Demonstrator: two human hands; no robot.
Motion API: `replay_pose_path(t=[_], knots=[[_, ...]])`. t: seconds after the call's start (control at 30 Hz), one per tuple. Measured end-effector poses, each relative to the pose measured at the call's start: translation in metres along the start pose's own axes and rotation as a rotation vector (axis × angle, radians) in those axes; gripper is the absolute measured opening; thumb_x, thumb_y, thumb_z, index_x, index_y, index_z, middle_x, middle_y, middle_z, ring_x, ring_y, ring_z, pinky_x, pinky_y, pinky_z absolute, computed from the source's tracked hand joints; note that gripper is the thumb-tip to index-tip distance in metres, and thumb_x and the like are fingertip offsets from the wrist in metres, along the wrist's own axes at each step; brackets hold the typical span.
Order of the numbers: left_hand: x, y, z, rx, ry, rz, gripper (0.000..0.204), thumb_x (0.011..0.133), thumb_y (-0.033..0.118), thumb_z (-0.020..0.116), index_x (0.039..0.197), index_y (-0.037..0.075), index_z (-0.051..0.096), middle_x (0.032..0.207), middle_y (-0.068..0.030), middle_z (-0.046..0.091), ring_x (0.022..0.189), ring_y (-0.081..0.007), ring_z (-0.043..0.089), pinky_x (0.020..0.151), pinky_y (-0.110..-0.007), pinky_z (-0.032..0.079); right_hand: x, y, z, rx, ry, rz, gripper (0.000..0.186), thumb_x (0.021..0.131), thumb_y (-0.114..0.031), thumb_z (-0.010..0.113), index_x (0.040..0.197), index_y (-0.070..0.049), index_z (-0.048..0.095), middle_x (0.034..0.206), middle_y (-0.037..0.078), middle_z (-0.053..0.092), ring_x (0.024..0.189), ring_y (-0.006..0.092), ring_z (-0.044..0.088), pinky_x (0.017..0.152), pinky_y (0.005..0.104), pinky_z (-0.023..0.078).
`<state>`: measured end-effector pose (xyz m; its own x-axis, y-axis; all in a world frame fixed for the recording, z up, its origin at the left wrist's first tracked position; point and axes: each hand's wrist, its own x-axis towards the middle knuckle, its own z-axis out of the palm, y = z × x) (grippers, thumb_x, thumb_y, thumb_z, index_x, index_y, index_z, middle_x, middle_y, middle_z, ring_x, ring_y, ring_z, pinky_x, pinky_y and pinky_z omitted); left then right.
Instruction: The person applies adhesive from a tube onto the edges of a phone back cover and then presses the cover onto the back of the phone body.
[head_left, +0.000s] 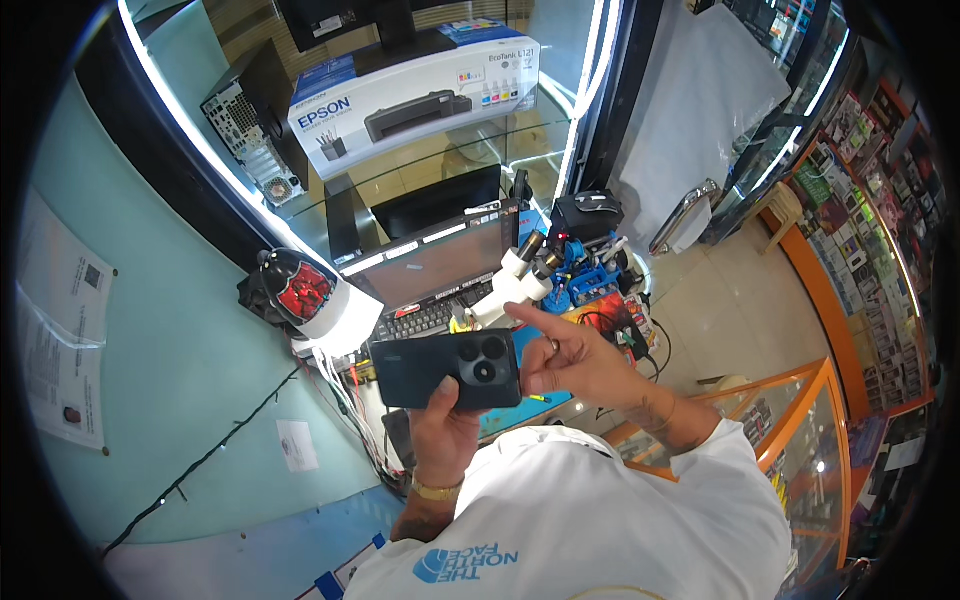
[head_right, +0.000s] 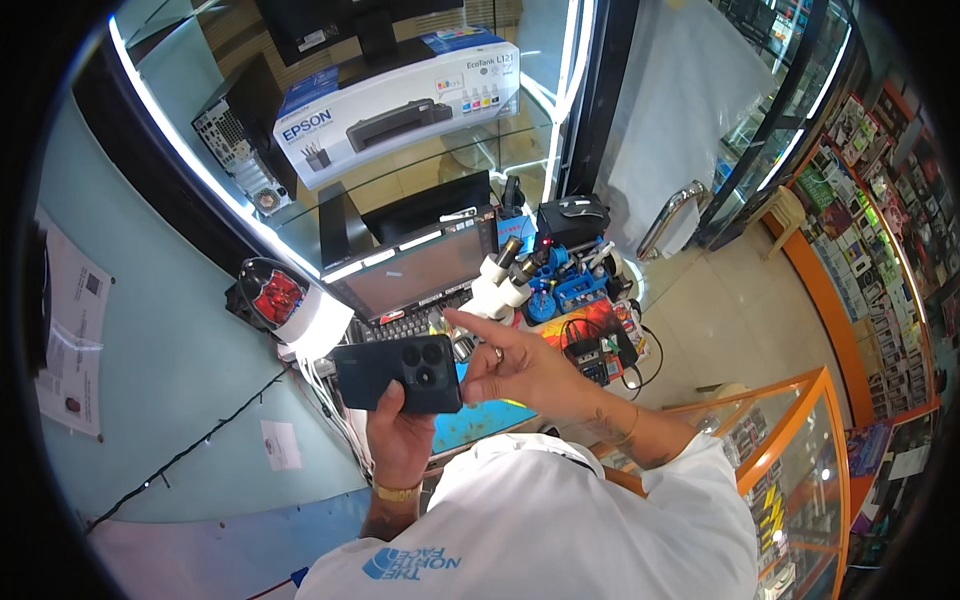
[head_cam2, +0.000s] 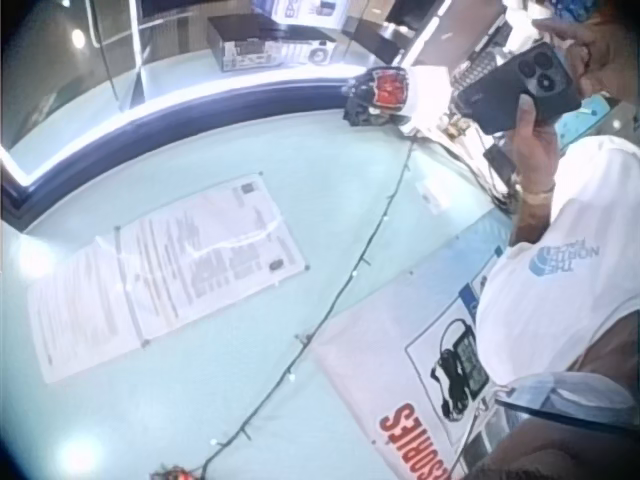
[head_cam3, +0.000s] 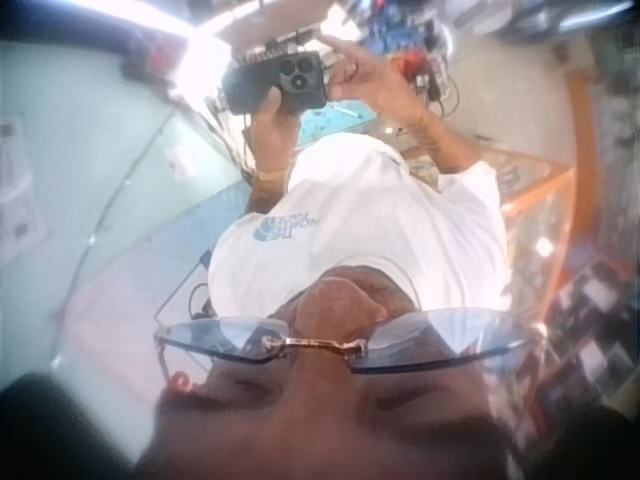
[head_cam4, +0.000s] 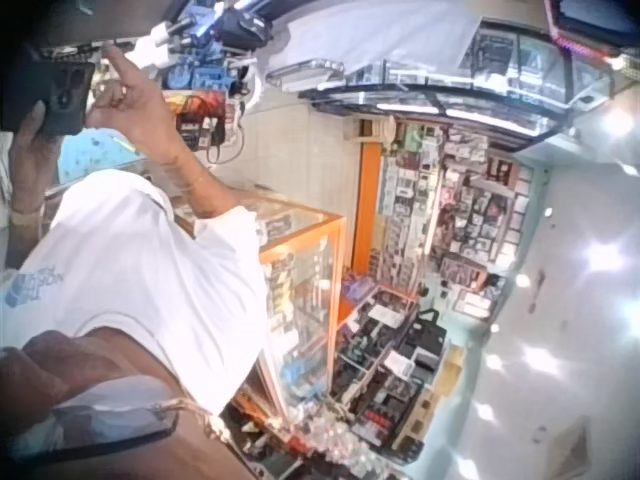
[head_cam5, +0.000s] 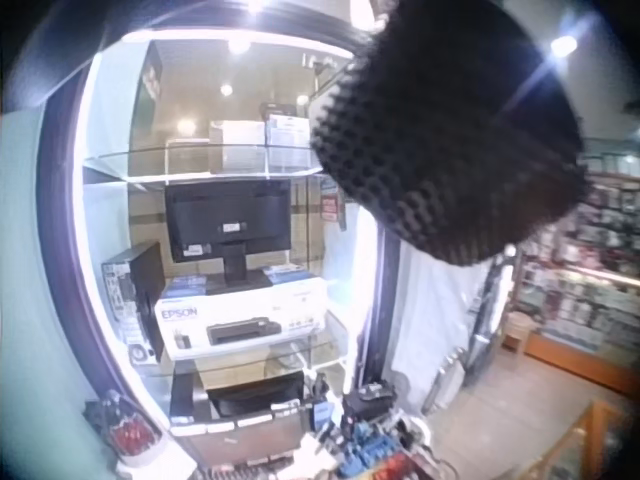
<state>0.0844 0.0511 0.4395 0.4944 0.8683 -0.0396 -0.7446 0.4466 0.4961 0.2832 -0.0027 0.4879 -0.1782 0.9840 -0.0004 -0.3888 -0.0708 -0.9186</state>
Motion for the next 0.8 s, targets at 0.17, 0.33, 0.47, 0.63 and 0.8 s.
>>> replay_pose_path(t=[0.17,0.33,0.47,0.63,0.8], knots=[[-0.004,-0.008,-0.001,-0.192,-0.072,-0.178,0.039,0.095,0.011,0.054,0.132,0.002,0.045,0.127,-0.0132,0.057,0.115,-0.0257,0.060,0.097,-0.043,0.053,-0.001,0.023,0.002,0.284,-0.106,-0.157,0.090,0.081,0.003,0.071,0.154,-0.010,0.019,0.084,0.000,0.058,0.085,0.0079,0.058,0.082,0.0233,0.046],[-0.010,-0.015,0.005,-0.190,-0.112,-0.348,0.043,0.093,0.020,0.059,0.130,0.000,0.049,0.126,-0.0112,0.059,0.117,-0.0236,0.058,0.100,-0.042,0.047,0.012,0.024,0.018,0.059,-0.021,-0.118,0.093,0.080,-0.002,0.075,0.154,-0.009,0.018,0.090,0.000,0.057,0.089,0.0098,0.058,0.087,0.0234,0.045],[-0.009,-0.018,0.017,-0.182,-0.136,-0.371,0.044,0.090,0.006,0.061,0.132,0.006,0.046,0.127,-0.0078,0.056,0.119,-0.0211,0.056,0.101,-0.041,0.047,0.012,0.032,0.011,-0.242,0.047,-0.152,0.073,0.090,-0.011,0.064,0.151,-0.006,0.025,0.126,0.009,0.054,0.115,0.0165,0.053,0.099,0.0288,0.040],[0.014,-0.019,0.019,0.020,0.005,-0.064,0.033,0.094,0.006,0.057,0.127,0.010,0.053,0.124,-0.0052,0.060,0.112,-0.0210,0.059,0.097,-0.040,0.048,0.004,0.047,-0.017,0.025,0.270,-0.165,0.060,0.091,-0.010,0.062,0.145,-0.002,0.038,0.103,0.003,0.061,0.103,0.0127,0.057,0.093,0.0266,0.042],[0.022,-0.038,0.013,0.265,0.185,0.048,0.033,0.092,0.008,0.063,0.124,0.006,0.053,0.117,-0.0048,0.060,0.104,-0.0149,0.060,0.089,-0.032,0.050,0.007,0.038,-0.012,-0.107,0.379,-0.129,0.062,0.088,-0.004,0.065,0.144,0.000,0.039,0.094,0.000,0.059,0.085,0.0072,0.055,0.077,0.0227,0.045]])
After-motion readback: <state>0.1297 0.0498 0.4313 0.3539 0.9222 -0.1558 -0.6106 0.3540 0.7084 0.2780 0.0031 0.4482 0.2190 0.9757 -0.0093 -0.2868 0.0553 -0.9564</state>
